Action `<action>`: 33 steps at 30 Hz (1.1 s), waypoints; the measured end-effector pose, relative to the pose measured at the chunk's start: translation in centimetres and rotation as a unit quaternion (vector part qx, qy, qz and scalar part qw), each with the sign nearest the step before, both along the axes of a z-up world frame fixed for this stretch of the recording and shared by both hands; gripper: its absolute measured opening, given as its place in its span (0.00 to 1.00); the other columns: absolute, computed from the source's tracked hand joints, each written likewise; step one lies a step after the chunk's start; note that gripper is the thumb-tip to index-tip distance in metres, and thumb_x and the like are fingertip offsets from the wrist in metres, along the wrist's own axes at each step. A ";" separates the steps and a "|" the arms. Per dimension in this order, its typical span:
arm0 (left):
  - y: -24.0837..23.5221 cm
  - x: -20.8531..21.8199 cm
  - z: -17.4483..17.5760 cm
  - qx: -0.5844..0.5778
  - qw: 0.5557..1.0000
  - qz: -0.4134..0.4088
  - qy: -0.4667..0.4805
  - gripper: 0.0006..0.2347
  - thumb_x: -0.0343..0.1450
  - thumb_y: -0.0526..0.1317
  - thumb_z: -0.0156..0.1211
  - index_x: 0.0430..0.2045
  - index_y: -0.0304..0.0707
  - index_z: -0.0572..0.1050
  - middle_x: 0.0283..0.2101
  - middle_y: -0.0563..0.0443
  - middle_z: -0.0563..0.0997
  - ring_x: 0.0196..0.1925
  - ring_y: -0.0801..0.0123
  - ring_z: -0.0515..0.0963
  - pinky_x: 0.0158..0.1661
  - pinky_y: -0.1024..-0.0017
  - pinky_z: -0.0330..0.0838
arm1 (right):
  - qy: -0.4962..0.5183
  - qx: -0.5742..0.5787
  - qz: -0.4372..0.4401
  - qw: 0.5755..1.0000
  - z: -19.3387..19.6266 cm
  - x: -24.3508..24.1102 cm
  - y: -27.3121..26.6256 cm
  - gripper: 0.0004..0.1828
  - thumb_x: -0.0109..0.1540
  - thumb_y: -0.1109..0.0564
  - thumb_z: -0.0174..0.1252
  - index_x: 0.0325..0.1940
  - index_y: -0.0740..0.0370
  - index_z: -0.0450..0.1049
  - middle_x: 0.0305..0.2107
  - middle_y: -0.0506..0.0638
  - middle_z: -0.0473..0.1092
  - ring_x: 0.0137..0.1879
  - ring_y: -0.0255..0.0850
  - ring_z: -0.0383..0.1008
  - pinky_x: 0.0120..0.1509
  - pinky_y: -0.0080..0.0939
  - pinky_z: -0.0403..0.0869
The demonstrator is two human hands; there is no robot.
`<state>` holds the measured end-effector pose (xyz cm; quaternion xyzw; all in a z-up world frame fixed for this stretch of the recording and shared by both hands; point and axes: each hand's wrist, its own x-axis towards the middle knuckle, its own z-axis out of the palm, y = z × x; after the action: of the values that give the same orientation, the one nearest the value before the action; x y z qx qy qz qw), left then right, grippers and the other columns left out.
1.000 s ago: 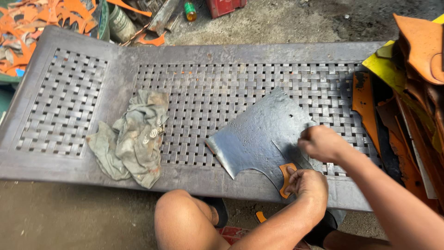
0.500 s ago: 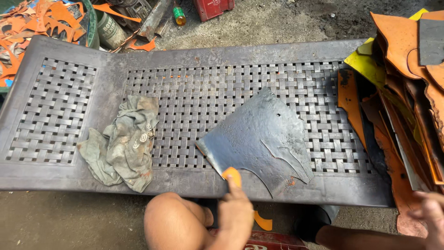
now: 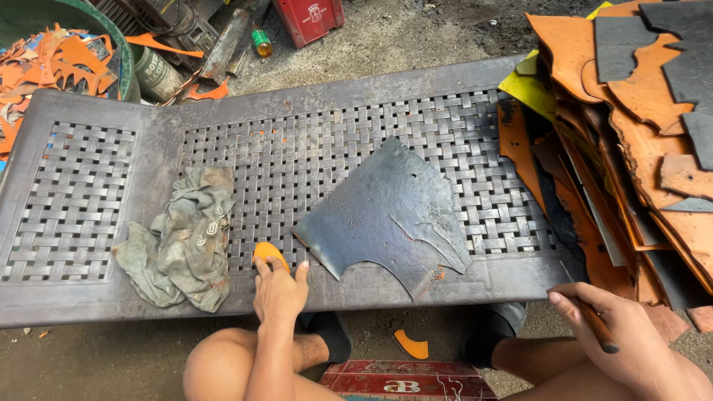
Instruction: The person uses a knife to cut a dark rubber sheet on a perforated plastic bench, following an orange template. They repeatedly reposition the template and cut along its edges, then wipe the sheet with a cloth and continue cutting.
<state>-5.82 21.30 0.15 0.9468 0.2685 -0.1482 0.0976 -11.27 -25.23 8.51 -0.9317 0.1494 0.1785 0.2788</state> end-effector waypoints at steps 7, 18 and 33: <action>0.6 -0.6 -2.1 -0.015 0.997 0.017 -0.077 0.30 0.72 0.48 0.56 0.67 0.32 0.60 0.75 0.34 0.53 0.65 0.40 0.67 0.59 0.54 0.67 | 0.053 -0.009 0.015 0.998 0.6 -0.3 -0.3 0.17 0.64 0.40 0.60 0.48 0.52 0.81 0.32 0.56 0.82 0.42 0.47 0.81 0.50 0.46 0.80; 0.7 -0.7 -3.2 -0.011 0.986 0.080 -0.148 0.20 0.69 0.38 0.59 0.57 0.39 0.70 0.57 0.31 0.71 0.58 0.40 0.73 0.58 0.53 0.69 | 0.039 -0.002 0.012 0.999 -1.7 -1.5 -1.8 0.18 0.63 0.40 0.61 0.47 0.53 0.80 0.33 0.56 0.82 0.42 0.51 0.84 0.50 0.47 0.79; -2.2 -1.0 -1.3 -0.205 0.935 0.060 -0.284 0.07 0.69 0.40 0.61 0.31 0.36 0.74 0.26 0.44 0.82 0.29 0.55 0.84 0.33 0.61 0.76 | -0.270 0.118 -0.012 0.956 -10.1 1.1 9.4 0.17 0.59 0.53 0.63 0.48 0.64 0.75 0.56 0.60 0.73 0.59 0.59 0.73 0.63 0.53 0.70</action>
<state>-6.82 19.10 -1.13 0.8911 0.2500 0.0808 0.3699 -10.14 -15.82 -1.55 -0.9039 0.0576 -0.0669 0.4185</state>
